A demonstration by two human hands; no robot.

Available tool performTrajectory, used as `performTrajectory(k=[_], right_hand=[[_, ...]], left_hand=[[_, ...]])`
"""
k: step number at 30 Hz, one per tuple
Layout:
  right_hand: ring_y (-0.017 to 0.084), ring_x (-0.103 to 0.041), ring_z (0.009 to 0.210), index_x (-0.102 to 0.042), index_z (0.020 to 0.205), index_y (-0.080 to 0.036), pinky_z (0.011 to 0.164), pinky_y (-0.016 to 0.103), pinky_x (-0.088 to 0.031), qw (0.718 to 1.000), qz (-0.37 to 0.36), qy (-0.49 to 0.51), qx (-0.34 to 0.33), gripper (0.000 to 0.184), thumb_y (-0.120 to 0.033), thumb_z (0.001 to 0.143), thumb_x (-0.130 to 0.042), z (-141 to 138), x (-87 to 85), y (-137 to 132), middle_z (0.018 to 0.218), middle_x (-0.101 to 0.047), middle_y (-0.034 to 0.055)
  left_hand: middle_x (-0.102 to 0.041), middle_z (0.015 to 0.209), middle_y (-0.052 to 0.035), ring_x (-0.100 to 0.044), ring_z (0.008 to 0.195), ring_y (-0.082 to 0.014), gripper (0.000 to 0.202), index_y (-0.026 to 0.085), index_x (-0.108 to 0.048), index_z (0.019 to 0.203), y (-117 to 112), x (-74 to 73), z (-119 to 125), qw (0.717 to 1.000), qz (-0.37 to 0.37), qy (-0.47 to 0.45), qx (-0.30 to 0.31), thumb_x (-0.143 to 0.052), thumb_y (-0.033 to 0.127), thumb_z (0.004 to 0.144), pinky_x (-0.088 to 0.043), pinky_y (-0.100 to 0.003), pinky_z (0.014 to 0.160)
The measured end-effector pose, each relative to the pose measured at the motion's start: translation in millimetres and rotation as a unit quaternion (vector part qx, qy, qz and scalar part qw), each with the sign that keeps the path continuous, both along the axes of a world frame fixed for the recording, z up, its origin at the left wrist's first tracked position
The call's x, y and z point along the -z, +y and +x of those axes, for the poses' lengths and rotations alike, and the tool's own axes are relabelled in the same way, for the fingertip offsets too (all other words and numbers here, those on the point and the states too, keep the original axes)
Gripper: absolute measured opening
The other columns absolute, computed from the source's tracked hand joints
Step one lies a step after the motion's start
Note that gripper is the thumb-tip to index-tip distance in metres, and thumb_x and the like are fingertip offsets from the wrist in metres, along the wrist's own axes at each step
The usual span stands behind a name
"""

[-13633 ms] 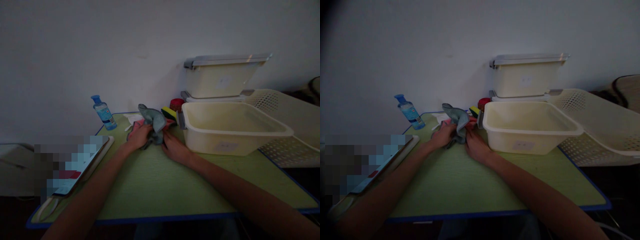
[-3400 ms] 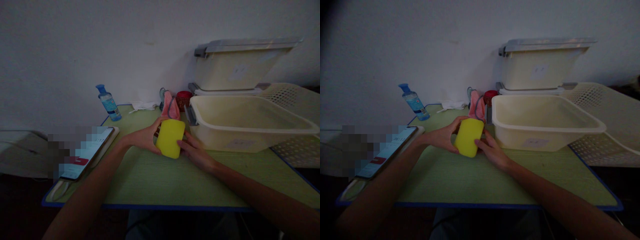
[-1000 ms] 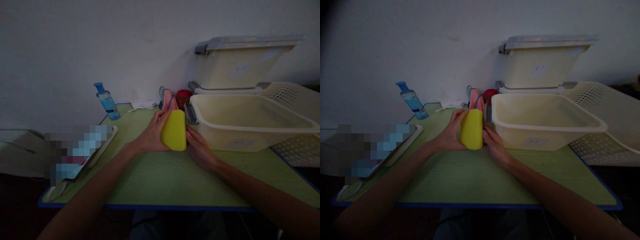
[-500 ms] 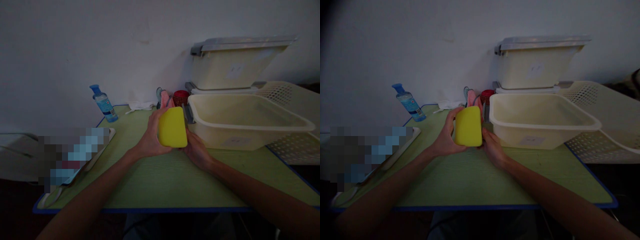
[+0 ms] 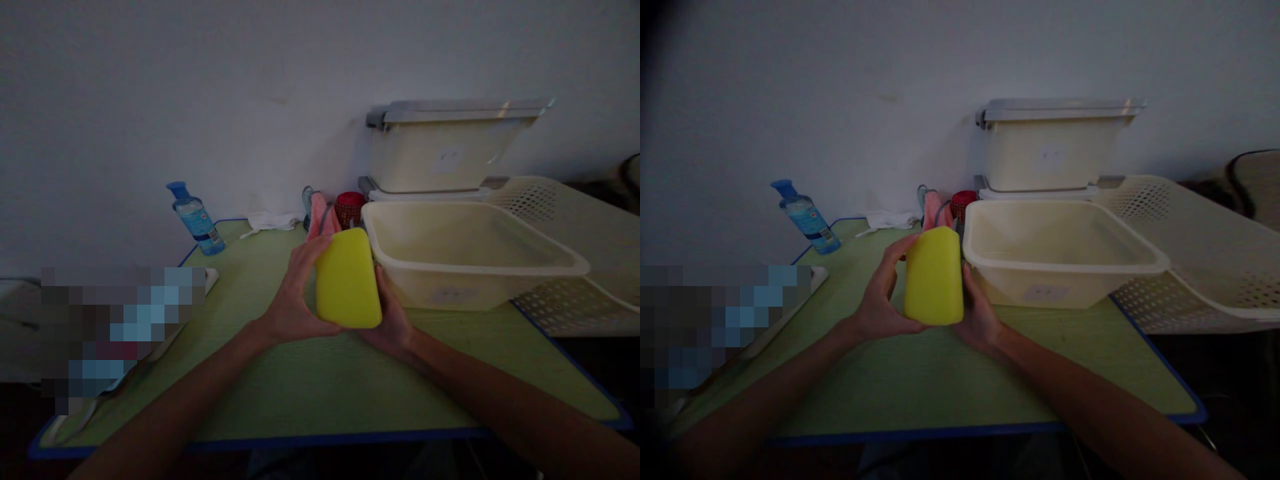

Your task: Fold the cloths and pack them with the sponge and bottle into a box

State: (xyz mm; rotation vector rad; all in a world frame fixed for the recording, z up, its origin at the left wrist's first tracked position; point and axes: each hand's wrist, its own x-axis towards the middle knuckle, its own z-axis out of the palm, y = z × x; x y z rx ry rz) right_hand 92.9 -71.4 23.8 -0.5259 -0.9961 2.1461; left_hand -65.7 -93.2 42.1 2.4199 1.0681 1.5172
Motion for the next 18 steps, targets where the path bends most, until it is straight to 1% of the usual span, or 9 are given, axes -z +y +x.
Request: performTrajectory(k=[4, 8, 11, 13, 14, 15, 16, 17, 18], right_hand=[[0.021, -0.058, 0.099, -0.059, 0.1, -0.021, 0.083, 0.036, -0.046, 1.0, -0.014, -0.008, -0.024, 0.053, -0.065, 0.071, -0.051, 1, -3.4, -2, 0.097, -0.066, 0.0057], [0.019, -0.06, 0.088, -0.058, 0.096, -0.021, 0.074, 0.033, -0.048, 0.999, 0.015, -0.018, -0.023, 0.055, -0.068, 0.07, -0.048, -3, -2.9, -1, 0.092, -0.066, 0.0056], [0.016, -0.06, 0.073, -0.057, 0.088, -0.02, 0.062, 0.028, -0.047, 0.994, 0.096, -0.058, -0.003, 0.051, -0.067, 0.076, -0.039, -6, 0.9, -1, 0.082, -0.064, 0.0046], [0.013, -0.056, 0.064, -0.055, 0.08, -0.019, 0.056, 0.025, -0.044, 0.974, 0.194, -0.113, 0.001, 0.043, -0.059, 0.081, -0.039, -6, 5.1, -1, 0.074, -0.06, 0.0029], [0.012, -0.054, 0.06, -0.054, 0.077, -0.018, 0.055, 0.024, -0.043, 0.954, 0.259, -0.147, 0.0, 0.038, -0.053, 0.083, -0.039, -5, 6.7, -2, 0.07, -0.058, 0.002], [0.011, -0.052, 0.059, -0.053, 0.075, -0.017, 0.054, 0.023, -0.042, 0.924, 0.337, -0.184, 0.0, 0.032, -0.045, 0.085, -0.04, -4, 7.5, -4, 0.068, -0.057, 0.0014], [0.01, -0.051, 0.058, -0.053, 0.075, -0.017, 0.054, 0.022, -0.041, 0.877, 0.427, -0.22, 0.003, 0.027, -0.038, 0.086, -0.041, -2, 6.7, -6, 0.067, -0.056, 0.0013], [0.01, -0.051, 0.059, -0.053, 0.074, -0.016, 0.054, 0.022, -0.04, 0.813, 0.527, -0.247, 0.014, 0.023, -0.031, 0.087, -0.041, 0, 3.8, -10, 0.067, -0.056, 0.0015], [0.011, -0.051, 0.059, -0.054, 0.074, -0.016, 0.055, 0.023, -0.039, 0.733, 0.626, -0.265, 0.033, 0.021, -0.026, 0.087, -0.042, 4, -1.4, -13, 0.068, -0.057, 0.0018]], left_hand=[[-0.031, 0.133, -0.0116, -0.032, 0.124, -0.0344, 0.104, 0.027, -0.023, 0.136, 0, 2.8, 1, 0.999, -0.027, -0.002, 0.024, -0.079, 0.036, 0.049, -0.03, -0.053, 0.102], [-0.03, 0.132, -0.0118, -0.031, 0.125, -0.0343, 0.102, 0.029, -0.024, 0.135, 2, 12.3, -1, 0.997, -0.055, -0.036, 0.033, -0.079, 0.037, 0.049, -0.03, -0.053, 0.101], [-0.032, 0.131, -0.0125, -0.032, 0.125, -0.0339, 0.094, 0.027, -0.029, 0.133, 6, 20.1, -5, 0.993, -0.061, -0.095, 0.026, -0.077, 0.042, 0.053, -0.03, -0.053, 0.102], [-0.033, 0.131, -0.0128, -0.033, 0.125, -0.0336, 0.093, 0.027, -0.03, 0.132, 9, 23.4, -8, 0.988, -0.062, -0.139, 0.011, -0.076, 0.045, 0.054, -0.03, -0.053, 0.102], [-0.034, 0.13, -0.0128, -0.034, 0.125, -0.0335, 0.093, 0.026, -0.03, 0.132, 10, 24.3, -9, 0.985, -0.063, -0.158, 0.003, -0.077, 0.045, 0.053, -0.029, -0.053, 0.102], [-0.035, 0.13, -0.0128, -0.035, 0.124, -0.0334, 0.093, 0.026, -0.031, 0.131, 12, 24.8, -10, 0.983, -0.063, -0.175, -0.005, -0.078, 0.046, 0.052, -0.029, -0.053, 0.102], [-0.036, 0.129, -0.0127, -0.036, 0.123, -0.0332, 0.092, 0.026, -0.032, 0.13, 13, 24.9, -11, 0.979, -0.063, -0.191, -0.011, -0.078, 0.046, 0.052, -0.029, -0.053, 0.102], [-0.037, 0.128, -0.0126, -0.037, 0.122, -0.0329, 0.09, 0.026, -0.033, 0.129, 14, 24.7, -11, 0.976, -0.064, -0.207, -0.015, -0.077, 0.047, 0.053, -0.03, -0.052, 0.102], [-0.038, 0.127, -0.0124, -0.038, 0.122, -0.0324, 0.088, 0.026, -0.034, 0.128, 15, 24.3, -12, 0.972, -0.065, -0.223, -0.02, -0.076, 0.048, 0.054, -0.031, -0.052, 0.101]])
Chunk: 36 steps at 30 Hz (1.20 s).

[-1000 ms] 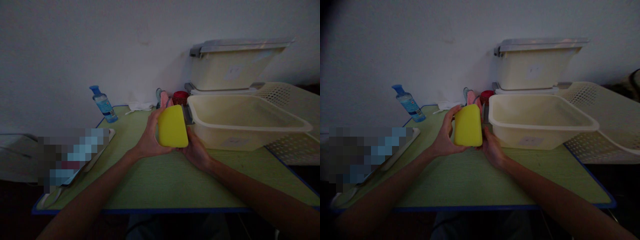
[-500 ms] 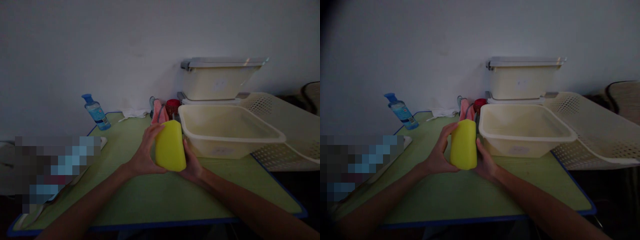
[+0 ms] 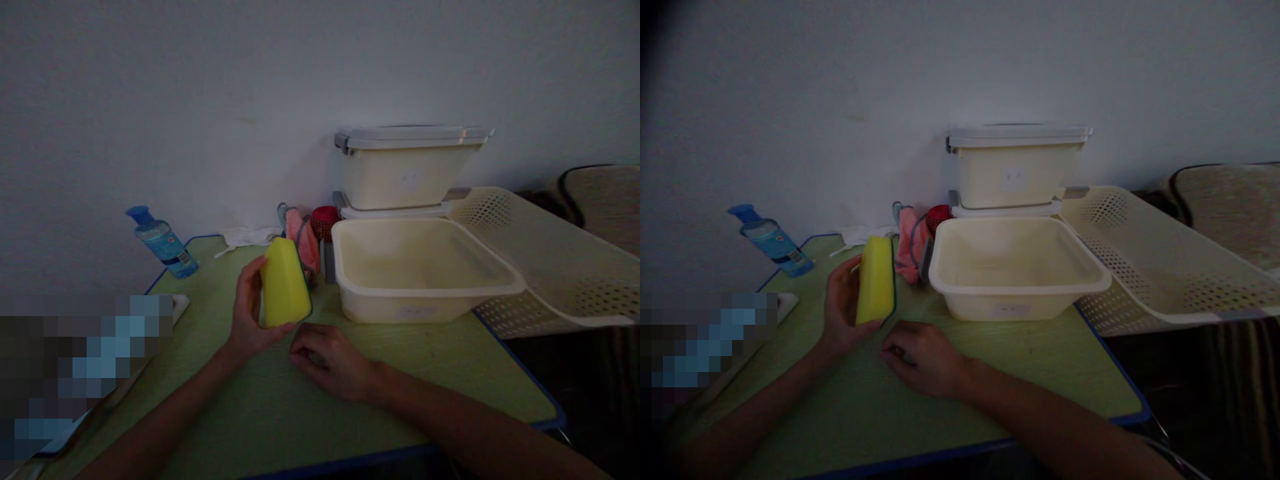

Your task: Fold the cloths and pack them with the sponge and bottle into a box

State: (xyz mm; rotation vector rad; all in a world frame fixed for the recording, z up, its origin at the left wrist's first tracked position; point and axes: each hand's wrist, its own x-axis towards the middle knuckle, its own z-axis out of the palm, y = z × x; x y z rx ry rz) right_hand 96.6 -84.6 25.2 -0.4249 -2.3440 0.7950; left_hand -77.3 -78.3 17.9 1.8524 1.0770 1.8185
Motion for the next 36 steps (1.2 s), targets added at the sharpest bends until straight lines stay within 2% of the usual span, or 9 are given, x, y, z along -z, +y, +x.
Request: performTrajectory(k=[2, 4, 9, 12, 15, 19, 24, 31, 36], right_hand=[[0.011, -0.05, 0.06, -0.055, 0.07, -0.017, 0.055, 0.024, -0.037, 0.969, 0.244, -0.032, -0.001, 0.022, -0.018, 0.087, -0.042, 10, -17.7, -8, 0.067, -0.059, 0.0016], [0.011, -0.051, 0.061, -0.056, 0.071, -0.017, 0.056, 0.026, -0.037, 0.93, 0.365, -0.022, 0.039, 0.022, -0.014, 0.088, -0.042, 26, -41.7, -15, 0.068, -0.061, 0.0007], [0.019, -0.057, 0.089, -0.058, 0.1, -0.017, 0.079, 0.033, -0.044, 0.896, 0.363, -0.114, 0.231, 0.017, -0.023, 0.086, -0.051, 101, -83.4, -7, 0.095, -0.065, 0.0077], [0.026, -0.058, 0.093, -0.055, 0.111, -0.016, 0.076, 0.039, -0.045, 0.856, 0.328, -0.264, 0.3, 0.033, -0.035, 0.084, -0.053, 149, -84.1, 14, 0.103, -0.064, 0.0121], [0.025, -0.062, 0.078, -0.059, 0.101, -0.018, 0.063, 0.034, -0.044, 0.825, 0.296, -0.34, 0.342, 0.024, -0.032, 0.084, -0.051, 172, -81.0, 27, 0.092, -0.068, 0.01], [0.021, -0.061, 0.064, -0.06, 0.084, -0.02, 0.051, 0.027, -0.032, 0.808, 0.271, -0.385, 0.354, 0.013, -0.028, 0.084, -0.05, 159, -80.2, 20, 0.077, -0.068, 0.0049], [0.015, -0.057, 0.06, -0.058, 0.087, -0.02, 0.05, 0.026, -0.022, 0.819, 0.299, -0.371, 0.318, 0.021, -0.008, 0.083, -0.043, 120, -71.8, -3, 0.075, -0.067, 0.0013], [0.015, -0.055, 0.063, -0.056, 0.083, -0.019, 0.05, 0.027, -0.022, 0.821, 0.342, -0.343, 0.301, 0.02, -0.002, 0.08, -0.046, 96, -61.3, -17, 0.071, -0.064, 0.0015], [0.015, -0.054, 0.066, -0.056, 0.083, -0.019, 0.051, 0.027, -0.026, 0.825, 0.345, -0.351, 0.279, 0.024, 0.001, 0.079, -0.043, 95, -59.0, -20, 0.074, -0.063, 0.0018]], left_hand=[[-0.038, 0.126, -0.0119, -0.039, 0.121, -0.0316, 0.084, 0.026, -0.035, 0.126, 2, -1.0, -1, 1.0, -0.01, -0.024, -0.011, -0.075, 0.048, 0.056, -0.034, -0.05, 0.099], [-0.039, 0.126, -0.0113, -0.04, 0.12, -0.0309, 0.082, 0.026, -0.037, 0.124, 3, -2.1, -2, 0.999, -0.022, -0.035, -0.019, -0.076, 0.046, 0.055, -0.037, -0.047, 0.097], [-0.044, 0.118, -0.0078, -0.046, 0.113, -0.0268, 0.077, 0.027, -0.04, 0.118, 7, -5.9, -3, 0.998, -0.016, -0.048, -0.027, -0.077, 0.045, 0.053, -0.043, -0.042, 0.091], [-0.045, 0.112, -0.0054, -0.048, 0.11, -0.0249, 0.072, 0.028, -0.042, 0.114, 9, -7.0, -2, 0.998, -0.007, -0.055, -0.024, -0.077, 0.043, 0.053, -0.044, -0.04, 0.088], [-0.046, 0.109, -0.0043, -0.05, 0.106, -0.0239, 0.068, 0.028, -0.042, 0.112, 12, -4.8, -5, 0.998, -0.007, -0.056, -0.03, -0.077, 0.042, 0.054, -0.047, -0.039, 0.085], [-0.045, 0.111, -0.0044, -0.051, 0.105, -0.0238, 0.066, 0.029, -0.041, 0.11, 16, 0.0, -10, 0.997, -0.011, -0.048, -0.061, -0.076, 0.041, 0.055, -0.048, -0.04, 0.082], [-0.044, 0.116, -0.0038, -0.05, 0.107, -0.0244, 0.065, 0.031, -0.04, 0.109, 19, -1.7, -16, 0.989, 0.048, -0.037, -0.133, -0.074, 0.046, 0.056, -0.05, -0.041, 0.082], [-0.043, 0.12, 0.0046, -0.048, 0.112, -0.0248, 0.056, 0.04, -0.035, 0.115, 8, -34.2, -27, 0.963, 0.148, 0.019, -0.224, -0.064, 0.053, 0.069, -0.045, -0.049, 0.09], [-0.04, 0.127, 0.0017, -0.039, 0.121, -0.0299, 0.077, 0.04, -0.039, 0.119, -9, -58.4, -15, 0.97, 0.203, 0.076, -0.111, -0.075, 0.055, 0.052, -0.038, -0.054, 0.098]])
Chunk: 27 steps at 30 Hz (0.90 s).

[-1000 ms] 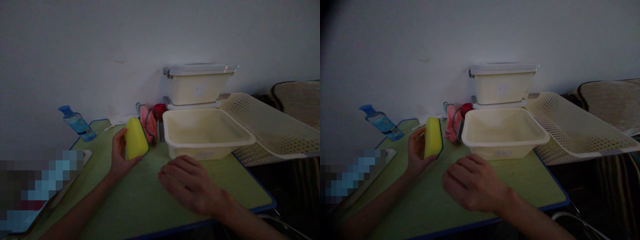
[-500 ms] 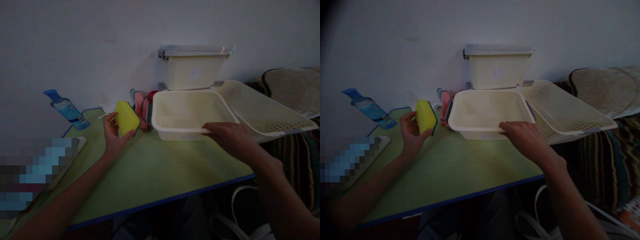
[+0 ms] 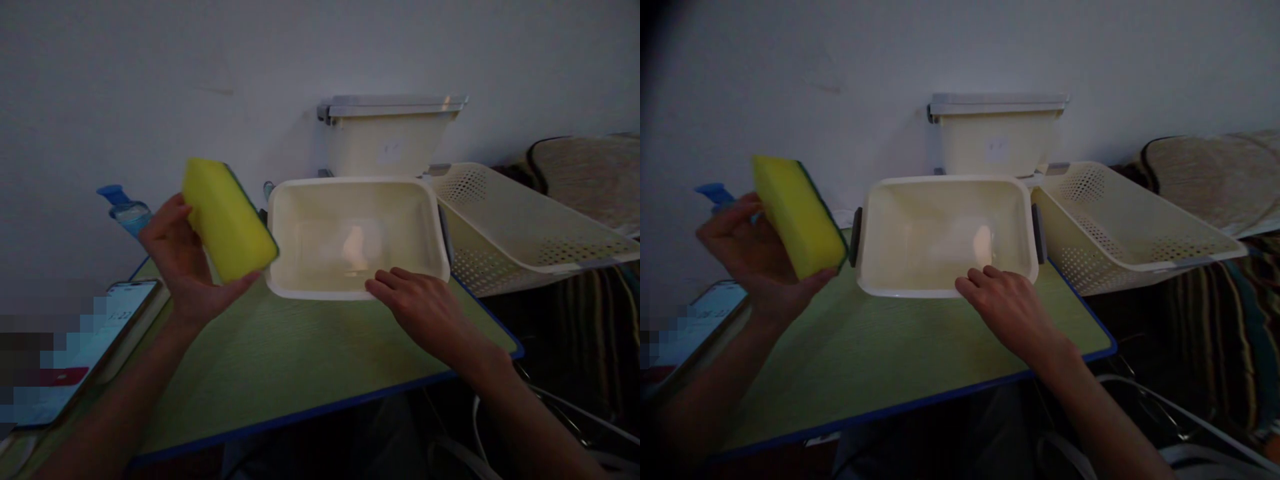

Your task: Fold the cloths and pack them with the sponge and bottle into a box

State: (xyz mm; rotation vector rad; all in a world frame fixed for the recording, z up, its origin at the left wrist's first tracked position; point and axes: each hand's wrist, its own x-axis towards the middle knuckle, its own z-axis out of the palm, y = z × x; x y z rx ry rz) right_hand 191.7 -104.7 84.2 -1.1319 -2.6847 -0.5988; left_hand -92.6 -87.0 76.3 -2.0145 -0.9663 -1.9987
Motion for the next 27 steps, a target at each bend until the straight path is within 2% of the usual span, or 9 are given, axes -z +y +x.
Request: performTrajectory(k=[3, 6, 9, 13, 17, 19, 23, 27], right_hand=[[0.016, -0.054, 0.068, -0.055, 0.084, -0.019, 0.051, 0.028, -0.028, 1.0, -0.006, -0.009, -0.005, 0.023, 0.0, 0.08, -0.043, -1, 0.3, -2, 0.074, -0.062, 0.0017], [0.016, -0.055, 0.069, -0.054, 0.082, -0.019, 0.052, 0.028, -0.029, 1.0, -0.013, -0.012, -0.01, 0.019, -0.003, 0.081, -0.045, -1, 2.2, -3, 0.074, -0.061, 0.0012], [0.016, -0.055, 0.071, -0.054, 0.083, -0.02, 0.053, 0.029, -0.029, 1.0, -0.022, -0.008, -0.015, 0.016, -0.005, 0.082, -0.048, -2, 5.3, -4, 0.077, -0.061, 0.0006], [0.016, -0.055, 0.071, -0.054, 0.084, -0.02, 0.054, 0.029, -0.029, 0.999, -0.031, -0.005, -0.018, 0.014, -0.007, 0.082, -0.05, -3, 7.1, -6, 0.079, -0.062, 0.0006], [0.016, -0.055, 0.071, -0.055, 0.084, -0.019, 0.054, 0.029, -0.03, 0.999, -0.028, -0.008, -0.019, 0.012, -0.008, 0.083, -0.051, -5, 5.0, -7, 0.078, -0.062, 0.0014], [0.016, -0.056, 0.072, -0.056, 0.085, -0.019, 0.054, 0.029, -0.031, 0.999, -0.034, -0.013, -0.018, 0.011, -0.009, 0.083, -0.051, -6, 3.8, -8, 0.078, -0.063, 0.0018], [0.018, -0.057, 0.074, -0.056, 0.087, -0.018, 0.054, 0.029, -0.032, 0.999, -0.04, -0.016, -0.019, 0.01, -0.011, 0.085, -0.049, -9, 2.6, -10, 0.08, -0.064, 0.0024], [0.018, -0.058, 0.075, -0.057, 0.088, -0.019, 0.054, 0.029, -0.034, 0.999, -0.046, -0.009, -0.023, 0.011, -0.012, 0.085, -0.049, -14, 3.0, -13, 0.08, -0.064, 0.0024]], left_hand=[[-0.037, 0.133, -0.0043, -0.034, 0.125, -0.0344, 0.082, 0.033, -0.038, 0.122, -12, -8.8, 20, 0.98, -0.117, 0.146, 0.071, -0.078, 0.047, 0.051, -0.035, -0.055, 0.101], [-0.037, 0.135, -0.0089, -0.037, 0.124, -0.0338, 0.07, 0.027, -0.04, 0.12, -17, -19.9, 40, 0.941, -0.205, 0.26, 0.07, -0.074, 0.034, 0.059, -0.038, -0.053, 0.099], [-0.039, 0.134, -0.0093, -0.042, 0.122, -0.032, 0.065, 0.024, -0.041, 0.118, -14, -33.3, 52, 0.915, -0.242, 0.319, 0.054, -0.071, 0.032, 0.061, -0.044, -0.048, 0.093], [-0.043, 0.131, -0.0082, -0.052, 0.109, -0.0325, 0.069, 0.025, -0.042, 0.119, -3, -44.3, 62, 0.878, -0.241, 0.414, 0.003, -0.072, 0.033, 0.058, -0.05, -0.043, 0.081], [-0.047, 0.124, -0.0097, -0.061, 0.089, -0.0294, 0.064, 0.021, -0.046, 0.116, 11, -40.8, 72, 0.838, -0.248, 0.482, -0.057, -0.07, 0.039, 0.06, -0.051, -0.039, 0.071], [-0.047, 0.121, -0.0103, -0.062, 0.083, -0.0265, 0.059, 0.02, -0.047, 0.115, 17, -36.7, 78, 0.823, -0.252, 0.506, -0.055, -0.068, 0.04, 0.063, -0.05, -0.037, 0.07], [-0.045, 0.12, -0.0132, -0.063, 0.074, -0.0228, 0.049, 0.017, -0.046, 0.114, 28, -30.7, 93, 0.781, -0.271, 0.561, -0.045, -0.061, 0.033, 0.071, -0.049, -0.035, 0.066], [-0.039, 0.127, -0.019, -0.064, 0.074, -0.0225, 0.045, 0.013, -0.04, 0.118, 33, -25.2, 107, 0.744, -0.308, 0.591, -0.048, -0.053, 0.027, 0.077, -0.049, -0.034, 0.063]])
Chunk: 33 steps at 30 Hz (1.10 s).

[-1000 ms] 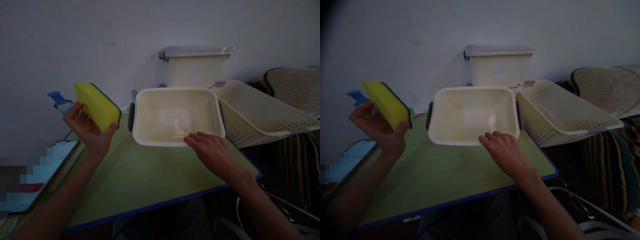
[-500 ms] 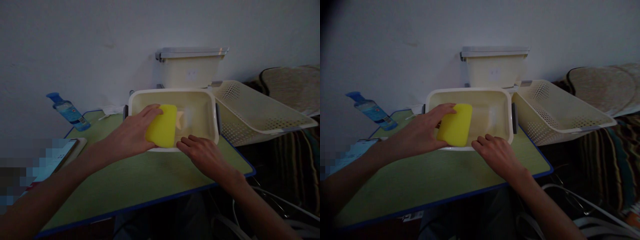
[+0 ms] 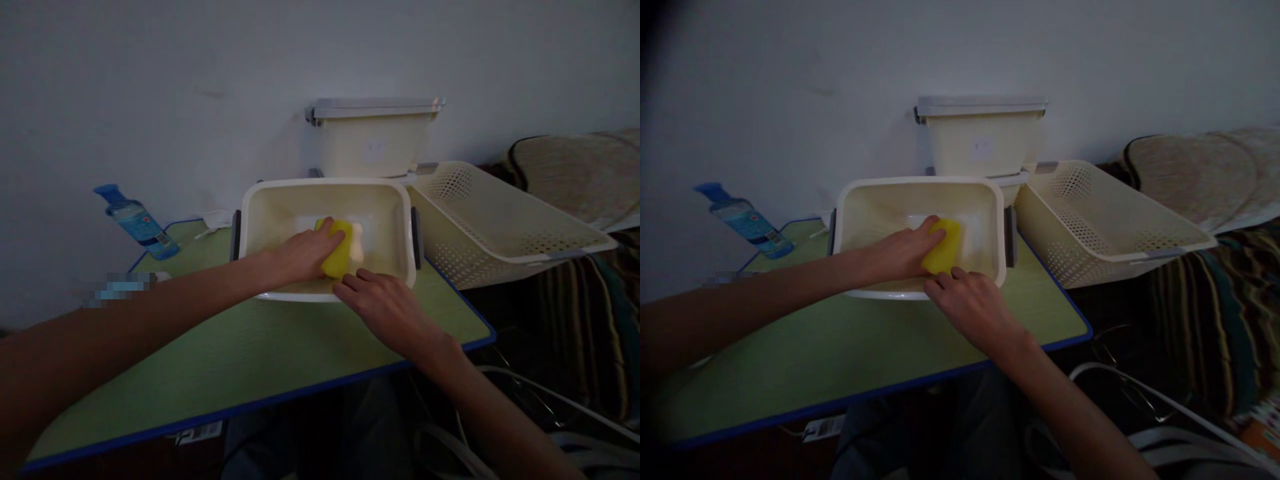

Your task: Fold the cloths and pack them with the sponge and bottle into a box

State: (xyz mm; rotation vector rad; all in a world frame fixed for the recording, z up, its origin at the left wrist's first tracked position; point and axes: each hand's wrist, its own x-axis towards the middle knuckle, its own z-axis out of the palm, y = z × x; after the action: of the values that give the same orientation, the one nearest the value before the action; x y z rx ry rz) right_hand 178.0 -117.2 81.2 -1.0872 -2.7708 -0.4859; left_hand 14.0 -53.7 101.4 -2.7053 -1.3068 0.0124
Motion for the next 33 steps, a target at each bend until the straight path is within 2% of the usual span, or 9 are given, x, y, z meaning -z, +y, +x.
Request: performTrajectory(k=[5, 9, 15, 18, 20, 23, 26, 29, 33], right_hand=[[0.017, -0.058, 0.075, -0.057, 0.087, -0.019, 0.053, 0.029, -0.034, 1.0, -0.007, 0.011, -0.009, 0.01, -0.013, 0.086, -0.049, -4, 1.9, -2, 0.079, -0.064, 0.0022], [0.018, -0.058, 0.074, -0.057, 0.086, -0.019, 0.053, 0.029, -0.035, 1.0, -0.007, 0.019, -0.013, 0.009, -0.013, 0.085, -0.05, -4, 2.9, -2, 0.079, -0.064, 0.0017], [0.018, -0.058, 0.074, -0.057, 0.084, -0.019, 0.053, 0.03, -0.035, 0.999, 0.005, 0.029, -0.015, 0.008, -0.013, 0.084, -0.052, -5, 3.2, -2, 0.078, -0.064, 0.001], [0.017, -0.058, 0.073, -0.056, 0.082, -0.018, 0.053, 0.03, -0.034, 0.999, 0.01, 0.031, -0.017, 0.008, -0.013, 0.084, -0.051, -5, 4.7, -2, 0.076, -0.064, 0.0016], [0.017, -0.058, 0.073, -0.056, 0.082, -0.018, 0.053, 0.029, -0.034, 0.999, 0.017, 0.034, -0.025, 0.007, -0.012, 0.083, -0.052, -5, 6.5, -2, 0.077, -0.064, 0.0021], [0.017, -0.058, 0.072, -0.055, 0.082, -0.017, 0.053, 0.029, -0.034, 0.998, 0.032, 0.039, -0.035, 0.006, -0.011, 0.082, -0.053, -4, 9.0, -1, 0.076, -0.064, 0.0021], [0.017, -0.058, 0.07, -0.055, 0.082, -0.017, 0.052, 0.029, -0.033, 0.998, 0.036, 0.039, -0.033, 0.007, -0.011, 0.082, -0.053, -3, 9.5, 0, 0.074, -0.064, 0.0015], [0.017, -0.058, 0.069, -0.055, 0.081, -0.017, 0.052, 0.029, -0.033, 0.998, 0.036, 0.039, -0.027, 0.007, -0.011, 0.081, -0.054, -2, 8.3, 0, 0.073, -0.064, 0.0014], [0.018, -0.058, 0.07, -0.055, 0.081, -0.017, 0.052, 0.029, -0.033, 0.999, 0.034, 0.032, -0.021, 0.007, -0.011, 0.081, -0.054, -2, 6.1, -1, 0.075, -0.064, 0.002]], left_hand=[[-0.025, 0.139, -0.0254, -0.064, 0.084, -0.0257, 0.053, 0.01, -0.028, 0.128, 4, 12.9, 7, 0.999, -0.009, 0.01, -0.034, -0.047, 0.024, 0.081, -0.049, -0.035, 0.068], [-0.017, 0.143, -0.0285, -0.063, 0.089, -0.0273, 0.054, 0.007, -0.023, 0.129, 7, 21.4, 8, 0.999, -0.018, 0.008, -0.042, -0.045, 0.02, 0.081, -0.049, -0.034, 0.069], [-0.003, 0.147, -0.0263, -0.064, 0.091, -0.0233, 0.041, 0.008, -0.034, 0.118, 5, 19.8, 7, 0.998, -0.052, -0.025, -0.003, -0.045, 0.018, 0.08, -0.05, -0.032, 0.074], [-0.005, 0.147, -0.0268, -0.063, 0.095, -0.0222, 0.034, 0.007, -0.037, 0.115, 1, 19.2, 9, 0.995, -0.076, -0.052, 0.03, -0.04, 0.017, 0.083, -0.049, -0.032, 0.081], [-0.006, 0.146, -0.0278, -0.059, 0.105, -0.0239, 0.034, 0.004, -0.037, 0.117, 0, 20.6, 11, 0.993, -0.084, -0.061, 0.049, -0.034, 0.013, 0.084, -0.046, -0.033, 0.087], [-0.003, 0.148, -0.0264, -0.045, 0.122, -0.026, 0.042, 0.003, -0.031, 0.125, 2, 25.2, 12, 0.992, -0.092, -0.065, 0.058, -0.032, 0.01, 0.083, -0.041, -0.033, 0.096], [-0.008, 0.149, -0.0203, -0.029, 0.133, -0.024, 0.047, 0.008, -0.024, 0.131, 7, 30.6, 10, 0.989, -0.1, -0.079, 0.076, -0.03, 0.012, 0.085, -0.036, -0.035, 0.1], [-0.017, 0.147, -0.021, -0.019, 0.136, -0.0231, 0.051, 0.005, -0.02, 0.134, 11, 32.0, 5, 0.984, -0.111, -0.081, 0.115, -0.03, 0.013, 0.085, -0.034, -0.036, 0.102], [-0.025, 0.144, -0.0237, -0.02, 0.136, -0.0252, 0.059, 0.001, -0.015, 0.137, 6, 23.9, -5, 0.978, -0.13, -0.058, 0.151, -0.036, 0.013, 0.083, -0.034, -0.036, 0.103]])
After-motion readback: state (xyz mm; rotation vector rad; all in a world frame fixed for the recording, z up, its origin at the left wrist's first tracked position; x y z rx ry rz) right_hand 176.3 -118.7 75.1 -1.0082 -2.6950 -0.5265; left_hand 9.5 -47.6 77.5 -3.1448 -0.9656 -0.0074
